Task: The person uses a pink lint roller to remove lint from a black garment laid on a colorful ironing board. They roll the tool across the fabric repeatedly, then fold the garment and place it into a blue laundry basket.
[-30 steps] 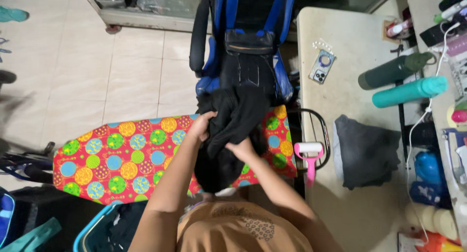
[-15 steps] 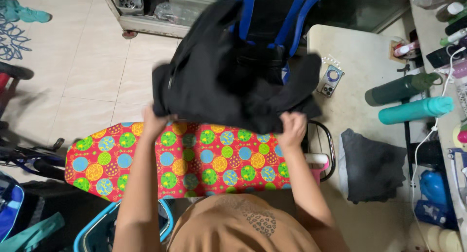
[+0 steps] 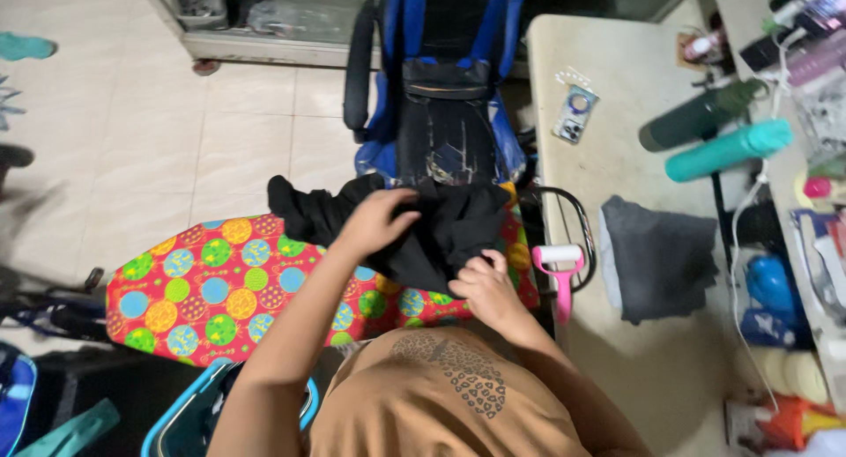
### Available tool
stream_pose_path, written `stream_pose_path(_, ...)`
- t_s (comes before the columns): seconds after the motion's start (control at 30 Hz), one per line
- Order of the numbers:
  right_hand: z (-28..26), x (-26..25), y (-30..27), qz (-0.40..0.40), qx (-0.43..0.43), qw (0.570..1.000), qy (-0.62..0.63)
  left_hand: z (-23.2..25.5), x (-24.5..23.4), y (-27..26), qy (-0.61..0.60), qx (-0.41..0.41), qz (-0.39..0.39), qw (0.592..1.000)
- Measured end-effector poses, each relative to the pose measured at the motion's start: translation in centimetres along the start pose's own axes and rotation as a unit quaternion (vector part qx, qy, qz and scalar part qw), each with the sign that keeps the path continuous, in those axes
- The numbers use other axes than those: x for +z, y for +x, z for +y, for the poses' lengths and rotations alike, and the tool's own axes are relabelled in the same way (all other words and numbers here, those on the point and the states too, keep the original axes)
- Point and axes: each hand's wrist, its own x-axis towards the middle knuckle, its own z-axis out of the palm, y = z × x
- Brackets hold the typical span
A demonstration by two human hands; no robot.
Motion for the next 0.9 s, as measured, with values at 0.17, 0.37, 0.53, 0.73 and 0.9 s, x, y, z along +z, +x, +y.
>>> stream_pose_path(0.17, -1.0, -2.9, -1.0, -0.127, 0.050, 0.991, -0.016, -1.2, 7.4, 4.6, 0.225, -0.233, -0.281, 0.903)
stream_pose_path(0.37, 1.5, -2.0, -5.4, -0.127, 0.196, 0.972, -0.038, -10.7, 10.9, 0.2, 0.323, -0.301, -0.319, 0.838)
stream_pose_path(0.53, 2.0, -1.1, -6.5, -0.168, 0.244, 0.954, -0.051, -7.2, 6.8, -4.5, 0.252, -0.319, -0.401, 0.821)
stream_pose_path(0.73, 2.6, 0.5, -6.6, -0.093, 0.078, 0.992, 0.031, 0.7, 11.1, -7.4, 0.332, -0.101, -0.340, 0.874)
stream_pose_path(0.9, 3.8, 1.3, -7.7, -0.121, 0.135, 0.982, 0.061, -3.1, 16.7, -6.9, 0.261, -0.243, -0.351, 0.866)
